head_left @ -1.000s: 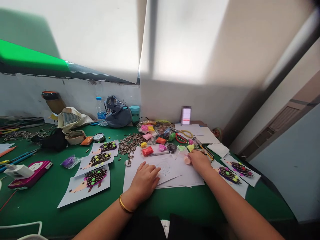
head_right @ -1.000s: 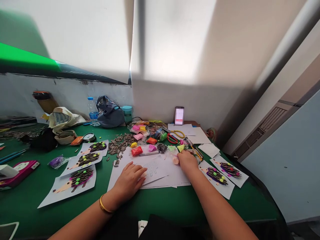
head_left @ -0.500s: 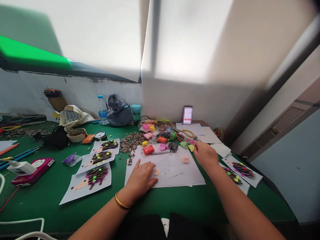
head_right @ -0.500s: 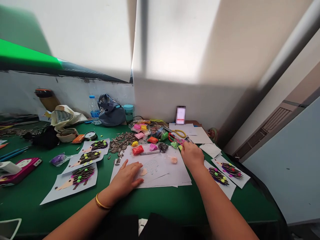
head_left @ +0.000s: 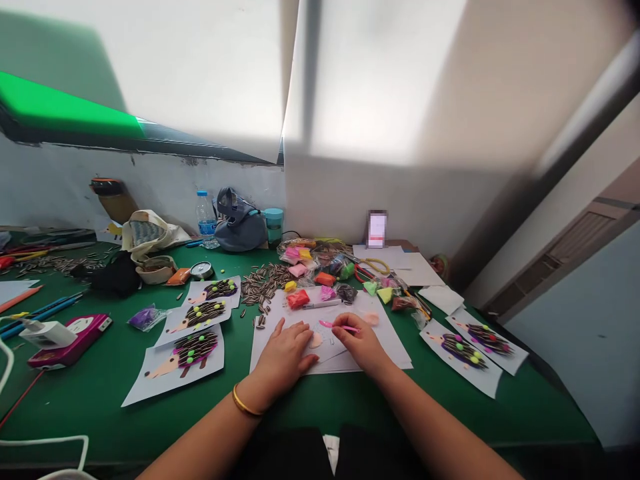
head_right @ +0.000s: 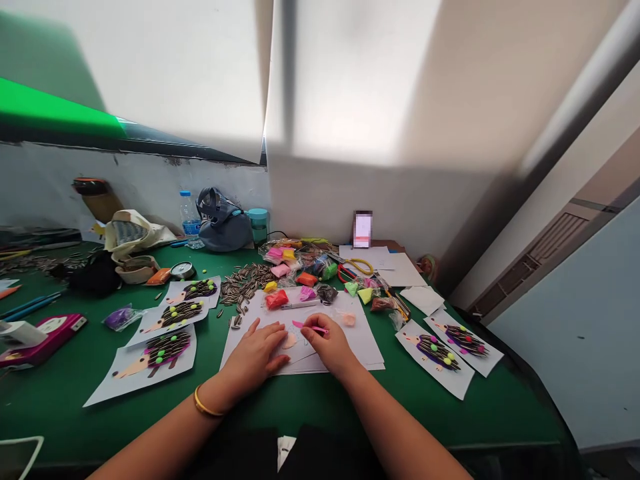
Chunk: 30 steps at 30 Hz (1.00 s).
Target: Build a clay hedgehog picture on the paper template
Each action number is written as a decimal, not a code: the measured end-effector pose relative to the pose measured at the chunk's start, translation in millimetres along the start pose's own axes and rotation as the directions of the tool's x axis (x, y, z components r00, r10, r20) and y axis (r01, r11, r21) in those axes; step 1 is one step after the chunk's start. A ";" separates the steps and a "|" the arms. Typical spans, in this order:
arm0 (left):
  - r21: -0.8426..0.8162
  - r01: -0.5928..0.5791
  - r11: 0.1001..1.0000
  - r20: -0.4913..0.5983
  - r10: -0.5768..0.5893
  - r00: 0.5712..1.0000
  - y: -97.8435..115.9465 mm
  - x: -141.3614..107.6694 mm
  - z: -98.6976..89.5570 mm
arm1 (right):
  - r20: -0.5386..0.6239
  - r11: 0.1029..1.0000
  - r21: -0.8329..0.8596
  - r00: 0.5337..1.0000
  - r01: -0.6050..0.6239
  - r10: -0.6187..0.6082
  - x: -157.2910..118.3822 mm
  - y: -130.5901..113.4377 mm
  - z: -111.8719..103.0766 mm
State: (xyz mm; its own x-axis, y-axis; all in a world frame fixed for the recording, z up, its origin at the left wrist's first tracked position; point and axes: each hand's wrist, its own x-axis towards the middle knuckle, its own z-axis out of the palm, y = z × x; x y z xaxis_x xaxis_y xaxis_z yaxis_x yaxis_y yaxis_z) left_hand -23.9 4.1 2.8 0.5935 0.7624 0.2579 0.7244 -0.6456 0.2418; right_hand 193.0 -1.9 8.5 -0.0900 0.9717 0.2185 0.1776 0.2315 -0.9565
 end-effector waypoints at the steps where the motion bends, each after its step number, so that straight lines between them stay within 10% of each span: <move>1: 0.004 -0.002 1.000 -0.004 0.002 1.000 0.2 0.1 0.8 | -0.042 0.998 -0.060 0.999 0.027 -0.030 0.6 4.1 1.6; 30: 0.047 0.003 0.999 0.000 -0.003 1.000 6.6 -1.1 2.1 | 0.015 0.715 -0.690 0.990 0.111 -0.139 -14.3 12.9 14.1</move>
State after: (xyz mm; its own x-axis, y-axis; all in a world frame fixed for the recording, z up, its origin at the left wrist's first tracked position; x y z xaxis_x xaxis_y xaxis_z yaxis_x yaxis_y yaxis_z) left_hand -19.0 -0.9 2.1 0.5915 0.7643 0.2570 0.7418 -0.6407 0.1981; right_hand 182.8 -13.5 -9.7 -0.1288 0.9294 0.3460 0.7931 0.3060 -0.5266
